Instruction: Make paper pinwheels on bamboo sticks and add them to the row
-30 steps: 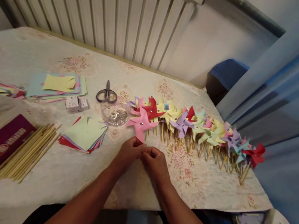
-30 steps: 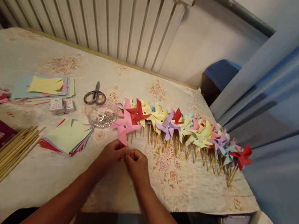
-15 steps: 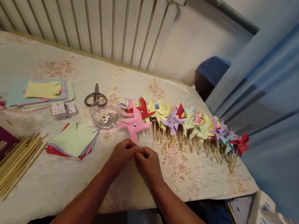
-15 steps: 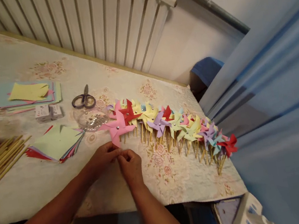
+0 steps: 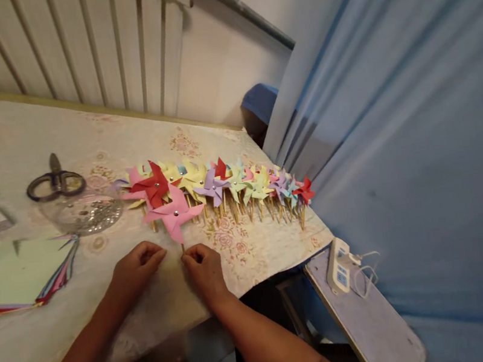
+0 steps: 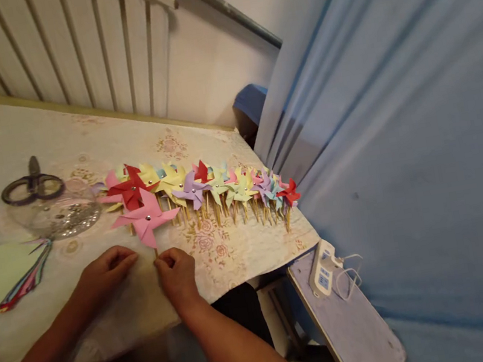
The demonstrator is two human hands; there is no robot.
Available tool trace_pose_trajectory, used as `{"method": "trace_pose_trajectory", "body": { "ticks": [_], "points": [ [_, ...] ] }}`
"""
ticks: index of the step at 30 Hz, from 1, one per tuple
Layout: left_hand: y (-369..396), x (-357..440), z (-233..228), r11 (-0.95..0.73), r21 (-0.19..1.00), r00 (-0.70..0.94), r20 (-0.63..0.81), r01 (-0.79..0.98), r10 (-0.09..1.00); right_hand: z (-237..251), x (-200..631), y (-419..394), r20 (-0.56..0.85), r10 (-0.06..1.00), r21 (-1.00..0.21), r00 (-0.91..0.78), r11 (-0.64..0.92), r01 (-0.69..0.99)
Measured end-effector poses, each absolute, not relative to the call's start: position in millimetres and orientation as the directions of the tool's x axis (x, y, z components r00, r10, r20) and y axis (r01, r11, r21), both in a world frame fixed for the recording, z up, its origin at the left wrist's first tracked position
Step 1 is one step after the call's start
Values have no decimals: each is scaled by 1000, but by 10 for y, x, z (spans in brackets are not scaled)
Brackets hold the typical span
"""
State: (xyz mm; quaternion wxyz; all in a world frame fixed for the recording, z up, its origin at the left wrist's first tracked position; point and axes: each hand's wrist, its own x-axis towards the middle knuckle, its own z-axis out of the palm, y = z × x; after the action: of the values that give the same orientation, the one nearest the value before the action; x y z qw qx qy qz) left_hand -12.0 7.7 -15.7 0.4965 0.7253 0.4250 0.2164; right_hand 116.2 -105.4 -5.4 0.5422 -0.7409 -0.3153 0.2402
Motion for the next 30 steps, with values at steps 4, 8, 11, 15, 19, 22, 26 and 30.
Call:
{"method": "trace_pose_trajectory", "body": {
  "ticks": [4, 8, 11, 15, 19, 22, 26, 30],
  "points": [
    [-28, -206, -233, -319, 814, 517, 26, 486, 855, -129, 1344, -1287, 6, 718, -925, 696, -260, 276],
    [-159, -274, -324, -557, 676, 568, 243, 482, 786, -156, 1604, -1486, 105, 739, -857, 665, -271, 437],
    [-237, -362, -384, -658, 567, 594, 332, 496, 733, -174, 1777, -1631, 141, 750, -799, 647, -299, 522],
    [-339, -528, -378, -684, 416, 587, 354, 599, 728, -208, 1894, -1759, 163, 744, -764, 648, -321, 560],
    [-447, -662, -298, -594, 230, 514, 327, 771, 793, -223, 1897, -1770, 174, 733, -767, 657, -318, 557],
    [-498, -696, -236, -490, 127, 435, 308, 862, 846, -225, 1872, -1748, 186, 725, -770, 663, -311, 557],
    [-530, -673, -169, -415, 59, 385, 270, 908, 882, -234, 1829, -1741, 200, 728, -774, 656, -294, 561],
    [-547, -640, -129, -403, 37, 380, 266, 914, 886, -238, 1780, -1749, 209, 756, -773, 620, -261, 578]
  ]
}}
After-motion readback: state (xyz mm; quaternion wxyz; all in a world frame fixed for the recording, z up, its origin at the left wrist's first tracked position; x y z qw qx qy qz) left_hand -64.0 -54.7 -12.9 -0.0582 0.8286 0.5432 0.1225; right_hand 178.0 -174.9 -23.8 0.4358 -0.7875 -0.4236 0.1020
